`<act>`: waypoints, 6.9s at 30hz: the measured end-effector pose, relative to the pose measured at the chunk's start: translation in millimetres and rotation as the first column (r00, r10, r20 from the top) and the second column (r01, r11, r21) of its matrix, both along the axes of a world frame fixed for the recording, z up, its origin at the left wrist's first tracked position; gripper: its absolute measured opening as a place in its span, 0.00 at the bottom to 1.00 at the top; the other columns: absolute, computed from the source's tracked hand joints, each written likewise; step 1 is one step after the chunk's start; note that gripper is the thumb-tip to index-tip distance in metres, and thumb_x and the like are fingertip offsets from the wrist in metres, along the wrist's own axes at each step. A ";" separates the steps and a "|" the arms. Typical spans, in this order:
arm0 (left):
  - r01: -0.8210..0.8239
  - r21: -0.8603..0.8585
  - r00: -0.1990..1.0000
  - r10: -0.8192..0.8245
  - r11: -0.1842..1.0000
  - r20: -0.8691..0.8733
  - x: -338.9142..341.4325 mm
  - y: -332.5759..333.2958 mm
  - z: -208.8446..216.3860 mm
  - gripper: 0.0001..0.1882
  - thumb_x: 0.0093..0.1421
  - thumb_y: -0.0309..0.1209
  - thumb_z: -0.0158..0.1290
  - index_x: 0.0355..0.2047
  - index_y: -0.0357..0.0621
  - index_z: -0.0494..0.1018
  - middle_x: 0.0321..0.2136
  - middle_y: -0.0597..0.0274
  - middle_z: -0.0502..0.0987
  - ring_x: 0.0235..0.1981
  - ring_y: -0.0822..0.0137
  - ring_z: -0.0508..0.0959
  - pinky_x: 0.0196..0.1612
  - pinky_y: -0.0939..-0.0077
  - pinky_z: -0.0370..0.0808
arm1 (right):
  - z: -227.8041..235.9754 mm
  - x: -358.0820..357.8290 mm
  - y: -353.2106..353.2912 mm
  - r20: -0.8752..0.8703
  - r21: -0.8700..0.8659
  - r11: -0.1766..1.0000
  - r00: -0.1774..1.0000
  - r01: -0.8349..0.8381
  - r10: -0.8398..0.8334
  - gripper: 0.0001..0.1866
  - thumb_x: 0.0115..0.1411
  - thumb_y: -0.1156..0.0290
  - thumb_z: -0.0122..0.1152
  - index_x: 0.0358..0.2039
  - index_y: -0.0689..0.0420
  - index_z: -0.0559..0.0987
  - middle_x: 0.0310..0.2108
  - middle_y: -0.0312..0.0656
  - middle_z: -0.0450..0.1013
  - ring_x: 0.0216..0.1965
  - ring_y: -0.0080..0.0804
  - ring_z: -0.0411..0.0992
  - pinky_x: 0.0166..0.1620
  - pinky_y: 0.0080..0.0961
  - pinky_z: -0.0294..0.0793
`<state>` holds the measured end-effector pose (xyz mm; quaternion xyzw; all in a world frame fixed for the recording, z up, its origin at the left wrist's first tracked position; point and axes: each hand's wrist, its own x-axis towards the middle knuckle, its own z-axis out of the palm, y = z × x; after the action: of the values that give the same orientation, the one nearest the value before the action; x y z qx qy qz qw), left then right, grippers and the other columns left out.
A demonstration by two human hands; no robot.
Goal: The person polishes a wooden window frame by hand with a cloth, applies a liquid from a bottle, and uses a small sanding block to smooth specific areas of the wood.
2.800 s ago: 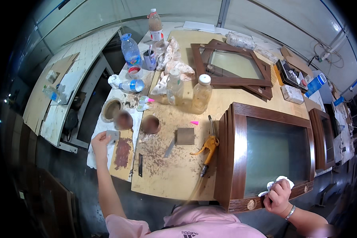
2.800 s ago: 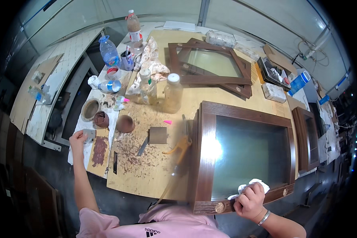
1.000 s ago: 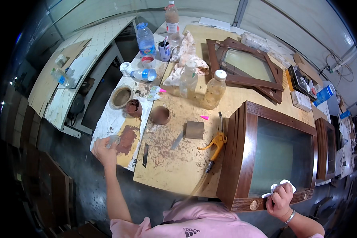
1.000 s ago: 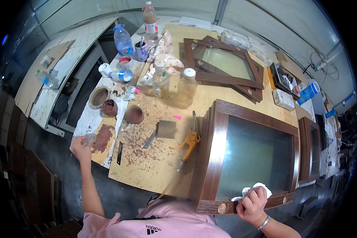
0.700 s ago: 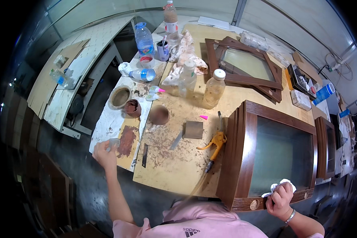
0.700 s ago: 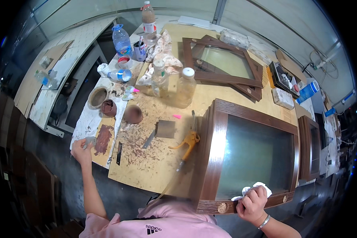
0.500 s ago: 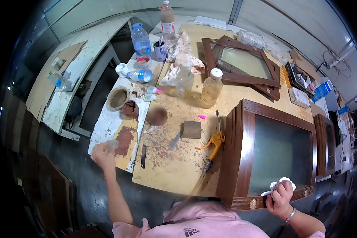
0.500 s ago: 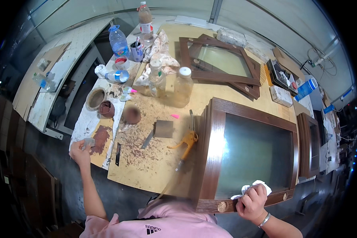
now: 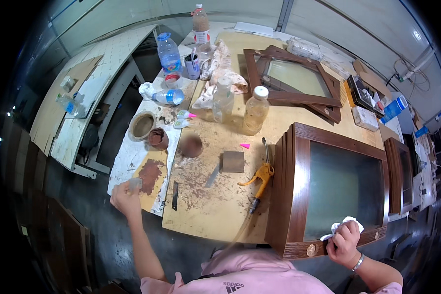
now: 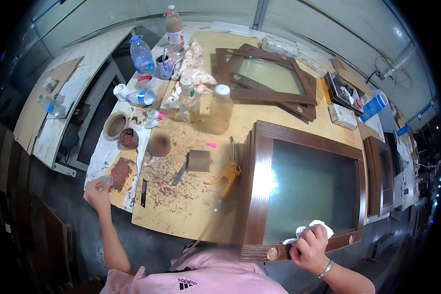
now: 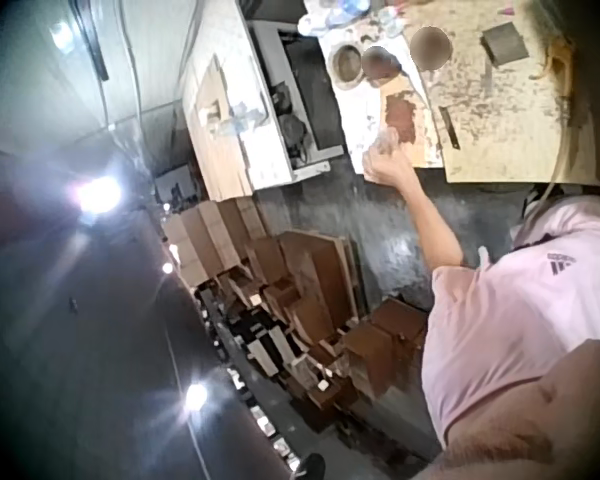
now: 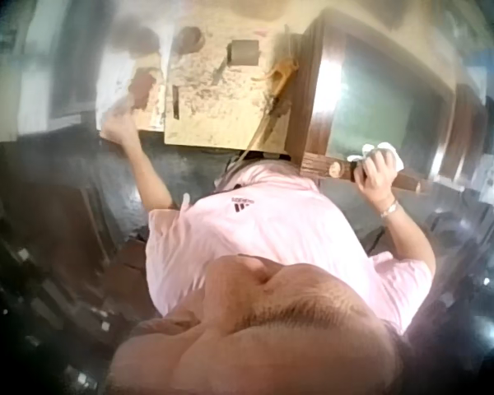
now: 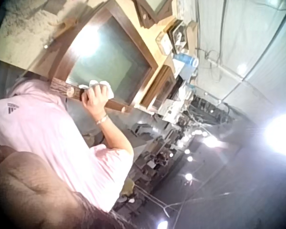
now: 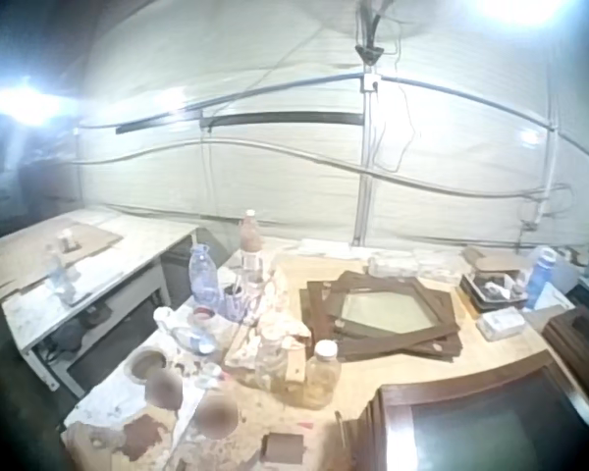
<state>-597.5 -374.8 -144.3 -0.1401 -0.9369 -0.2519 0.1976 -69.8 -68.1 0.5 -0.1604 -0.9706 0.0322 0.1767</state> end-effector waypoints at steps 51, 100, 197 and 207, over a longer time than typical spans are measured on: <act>0.801 0.529 0.347 -0.937 0.281 -0.028 129.8 393.7 101.8 0.15 0.57 0.21 0.58 0.46 0.34 0.74 0.36 0.58 0.78 0.37 0.68 0.78 0.42 0.72 0.76 | 5.3 10.0 5.7 0.041 0.000 1.000 0.999 0.018 -0.018 0.11 0.39 0.66 0.66 0.21 0.49 0.72 0.26 0.33 0.68 0.31 0.33 0.70 0.40 0.34 0.73; -0.504 0.852 0.073 -0.976 0.141 0.204 441.3 88.4 149.1 0.38 0.61 0.42 0.62 0.65 0.36 0.60 0.59 0.57 0.70 0.60 0.63 0.71 0.64 0.63 0.67 | 13.6 -4.3 -81.4 -0.440 -0.822 0.341 0.889 -0.456 0.128 0.39 0.47 0.75 0.69 0.63 0.44 0.73 0.38 0.43 0.75 0.39 0.39 0.75 0.44 0.31 0.74; 0.818 0.426 0.401 -0.914 0.387 0.060 244.4 250.9 127.7 0.17 0.43 0.23 0.63 0.35 0.35 0.74 0.36 0.51 0.73 0.39 0.51 0.74 0.42 0.64 0.72 | -29.5 -187.7 216.6 -0.127 -0.355 0.754 0.771 0.552 -0.624 0.16 0.57 0.69 0.57 0.40 0.63 0.64 0.24 0.58 0.77 0.29 0.59 0.78 0.37 0.52 0.78; 0.607 0.460 0.682 -0.722 0.648 0.116 253.7 134.3 101.5 0.17 0.45 0.22 0.64 0.36 0.40 0.73 0.33 0.59 0.74 0.37 0.58 0.77 0.44 0.63 0.73 | -28.3 -184.2 218.4 -0.146 -0.313 0.763 0.765 0.566 -0.627 0.16 0.57 0.66 0.58 0.40 0.62 0.66 0.30 0.58 0.79 0.34 0.57 0.80 0.39 0.48 0.80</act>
<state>-343.9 -240.5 -42.8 -0.3976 -0.7669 -0.5032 -0.0254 -254.0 150.3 -27.7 -0.4787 -0.8266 0.1152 0.2727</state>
